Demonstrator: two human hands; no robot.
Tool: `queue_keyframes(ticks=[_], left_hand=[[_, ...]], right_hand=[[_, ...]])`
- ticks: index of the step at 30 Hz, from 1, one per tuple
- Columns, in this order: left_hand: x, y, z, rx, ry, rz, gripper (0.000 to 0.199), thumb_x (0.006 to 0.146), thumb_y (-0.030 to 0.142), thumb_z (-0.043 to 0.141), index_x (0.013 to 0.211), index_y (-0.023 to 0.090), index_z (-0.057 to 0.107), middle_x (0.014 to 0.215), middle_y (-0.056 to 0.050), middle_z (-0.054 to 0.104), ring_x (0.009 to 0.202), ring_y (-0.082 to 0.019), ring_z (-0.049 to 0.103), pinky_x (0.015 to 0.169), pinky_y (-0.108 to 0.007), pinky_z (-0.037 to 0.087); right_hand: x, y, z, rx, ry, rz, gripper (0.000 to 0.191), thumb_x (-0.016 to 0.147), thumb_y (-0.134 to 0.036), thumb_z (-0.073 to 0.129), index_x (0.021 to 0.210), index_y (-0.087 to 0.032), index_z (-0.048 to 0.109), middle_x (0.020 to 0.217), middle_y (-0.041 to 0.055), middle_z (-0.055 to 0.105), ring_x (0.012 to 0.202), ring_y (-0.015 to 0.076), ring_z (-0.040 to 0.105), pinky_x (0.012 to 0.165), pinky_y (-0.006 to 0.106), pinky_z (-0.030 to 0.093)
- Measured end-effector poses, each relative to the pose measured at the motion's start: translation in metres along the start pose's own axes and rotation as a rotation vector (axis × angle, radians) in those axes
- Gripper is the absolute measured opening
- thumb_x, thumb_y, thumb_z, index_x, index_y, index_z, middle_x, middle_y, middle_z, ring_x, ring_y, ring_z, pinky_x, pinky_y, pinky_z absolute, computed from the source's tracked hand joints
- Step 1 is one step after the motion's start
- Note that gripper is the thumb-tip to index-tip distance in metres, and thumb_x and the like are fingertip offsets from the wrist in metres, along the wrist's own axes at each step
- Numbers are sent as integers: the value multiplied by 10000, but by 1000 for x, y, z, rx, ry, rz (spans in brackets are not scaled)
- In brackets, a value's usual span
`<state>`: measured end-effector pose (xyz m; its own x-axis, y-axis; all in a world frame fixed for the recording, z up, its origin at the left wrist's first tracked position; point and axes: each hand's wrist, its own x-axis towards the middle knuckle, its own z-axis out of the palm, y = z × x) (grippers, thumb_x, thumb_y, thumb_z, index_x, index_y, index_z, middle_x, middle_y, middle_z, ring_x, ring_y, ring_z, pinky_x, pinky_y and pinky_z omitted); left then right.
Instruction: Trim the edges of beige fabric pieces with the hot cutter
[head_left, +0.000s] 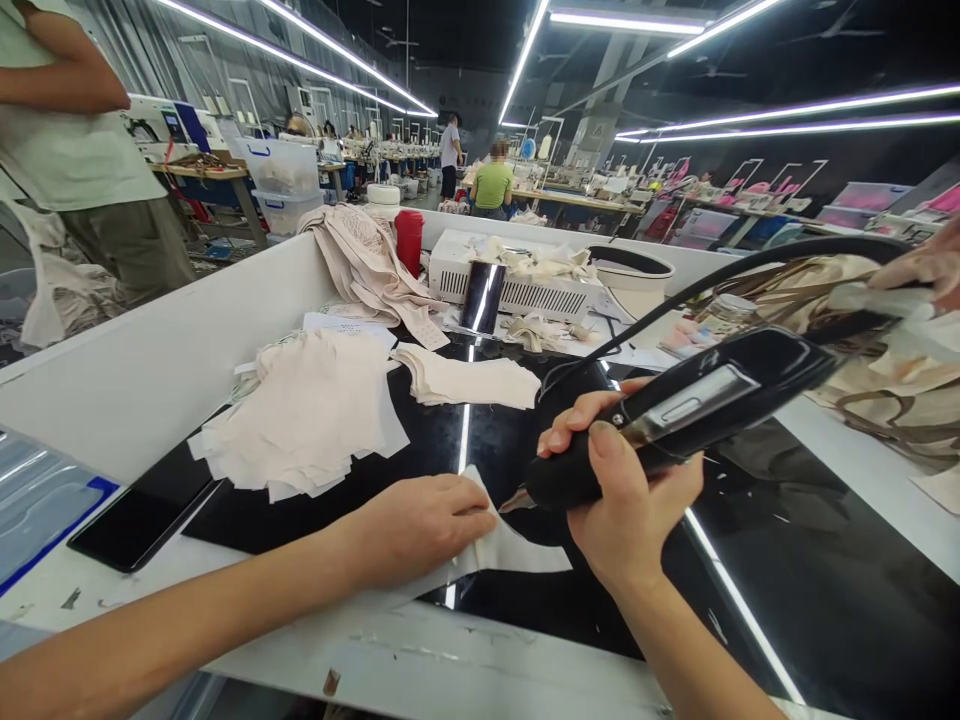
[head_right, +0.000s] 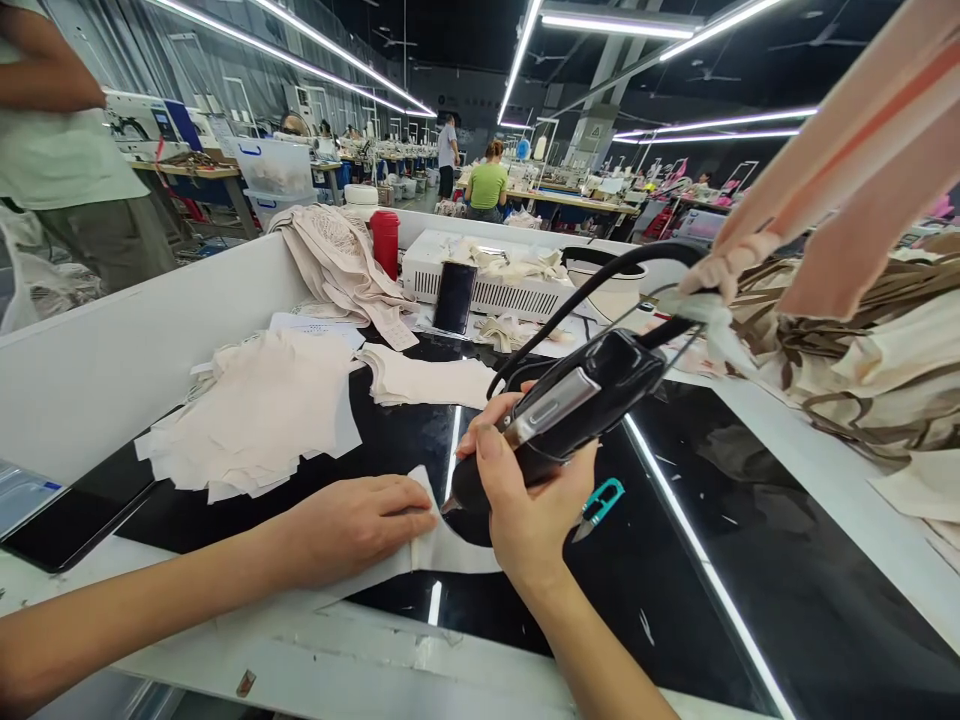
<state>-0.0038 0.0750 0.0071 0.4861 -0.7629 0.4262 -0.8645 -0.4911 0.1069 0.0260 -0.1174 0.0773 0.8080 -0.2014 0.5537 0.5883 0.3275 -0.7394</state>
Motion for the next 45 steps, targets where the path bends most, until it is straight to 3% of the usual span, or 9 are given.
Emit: queue_keyframes(ticks=[10, 16, 20, 25, 33, 45], left_hand=[[-2, 1, -2, -11, 0, -11, 205, 1053, 74, 535, 1201, 136, 661, 1234, -122, 689, 1085, -229, 700, 941, -332, 624], [4, 5, -8, -7, 13, 33, 237, 1034, 5, 483, 1157, 105, 659, 1153, -122, 694, 1125, -227, 666, 1105, -381, 555], [12, 17, -9, -61, 21, -9, 204, 1046, 27, 495, 1154, 107, 649, 1172, -119, 680, 1075, -214, 666, 996, -334, 597], [20, 30, -8, -113, -67, -68, 195, 1045, 29, 502, 1138, 115, 651, 1095, -96, 676, 967, -218, 652, 887, -341, 605], [12, 32, -2, -93, -81, -90, 201, 1036, 20, 529, 1159, 126, 646, 1097, -75, 658, 976, -222, 635, 848, -346, 611], [8, 33, 3, -86, -24, -73, 209, 1084, 73, 488, 1235, 129, 621, 1105, -83, 666, 1015, -232, 657, 839, -332, 617]], right_hand=[[-1, -3, -1, -1, 4, 25, 363, 848, -282, 849, 1107, -257, 596, 807, -49, 680, 586, 144, 650, 581, 311, 585], [0, -28, -13, 1, 41, -28, 335, 813, -223, 858, 1071, -235, 644, 776, -33, 690, 561, 147, 637, 534, 293, 588], [-6, -34, -25, -28, 17, -35, 324, 831, -212, 851, 1088, -228, 654, 774, -26, 695, 572, 154, 650, 546, 299, 604], [-12, -33, -33, -66, 7, -50, 347, 852, -223, 855, 1119, -225, 634, 795, -25, 690, 595, 161, 662, 561, 309, 606], [-18, -34, -41, -71, -9, -47, 350, 888, -230, 845, 1154, -237, 617, 831, -23, 682, 627, 160, 669, 585, 322, 599], [-12, -25, -23, 1, -8, -47, 348, 877, -269, 849, 1134, -234, 617, 820, -33, 689, 605, 148, 666, 570, 306, 602]])
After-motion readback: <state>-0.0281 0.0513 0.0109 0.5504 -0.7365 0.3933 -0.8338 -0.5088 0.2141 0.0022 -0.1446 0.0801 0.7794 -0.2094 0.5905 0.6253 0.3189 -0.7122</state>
